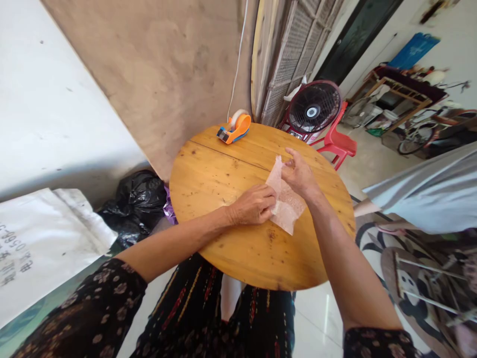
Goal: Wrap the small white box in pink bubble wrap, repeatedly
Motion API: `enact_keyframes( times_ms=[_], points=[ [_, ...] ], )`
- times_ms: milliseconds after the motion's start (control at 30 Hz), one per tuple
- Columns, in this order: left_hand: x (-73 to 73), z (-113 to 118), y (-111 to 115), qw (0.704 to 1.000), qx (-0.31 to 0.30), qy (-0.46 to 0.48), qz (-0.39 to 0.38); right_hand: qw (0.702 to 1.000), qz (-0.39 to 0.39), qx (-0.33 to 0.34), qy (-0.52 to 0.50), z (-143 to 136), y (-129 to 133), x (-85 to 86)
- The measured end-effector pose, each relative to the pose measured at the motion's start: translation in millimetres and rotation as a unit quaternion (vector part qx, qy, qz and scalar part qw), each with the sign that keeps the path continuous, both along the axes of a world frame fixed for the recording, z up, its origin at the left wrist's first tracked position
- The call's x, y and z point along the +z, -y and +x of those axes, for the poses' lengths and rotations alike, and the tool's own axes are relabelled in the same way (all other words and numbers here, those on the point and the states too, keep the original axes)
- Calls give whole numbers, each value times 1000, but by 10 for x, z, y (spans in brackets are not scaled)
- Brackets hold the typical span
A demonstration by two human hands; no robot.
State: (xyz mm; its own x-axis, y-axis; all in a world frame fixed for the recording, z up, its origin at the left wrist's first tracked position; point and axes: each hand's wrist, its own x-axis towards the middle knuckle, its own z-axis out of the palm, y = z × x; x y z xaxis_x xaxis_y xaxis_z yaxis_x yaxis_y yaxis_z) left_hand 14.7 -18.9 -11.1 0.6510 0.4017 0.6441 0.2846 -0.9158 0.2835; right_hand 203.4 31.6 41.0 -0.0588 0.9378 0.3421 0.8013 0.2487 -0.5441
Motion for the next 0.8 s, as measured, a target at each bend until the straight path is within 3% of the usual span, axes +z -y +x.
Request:
enact_keyframes(
  times_ms=[200, 400, 533, 800],
  points=[
    [-39, -9, -3, 998, 33, 50, 7, 989, -54, -5, -135, 79, -86, -83],
    [-88, 16, -65, 997, -14, 52, -53, 958, -106, -1, -266, 158, -115, -211],
    [-93, 28, -95, 995, -50, 23, -82, 945, -130, 6, -300, 221, -177, -275],
    [-100, 44, -115, 991, -32, -42, -125, 935, -177, -21, -306, 280, -204, -351]
  ],
)
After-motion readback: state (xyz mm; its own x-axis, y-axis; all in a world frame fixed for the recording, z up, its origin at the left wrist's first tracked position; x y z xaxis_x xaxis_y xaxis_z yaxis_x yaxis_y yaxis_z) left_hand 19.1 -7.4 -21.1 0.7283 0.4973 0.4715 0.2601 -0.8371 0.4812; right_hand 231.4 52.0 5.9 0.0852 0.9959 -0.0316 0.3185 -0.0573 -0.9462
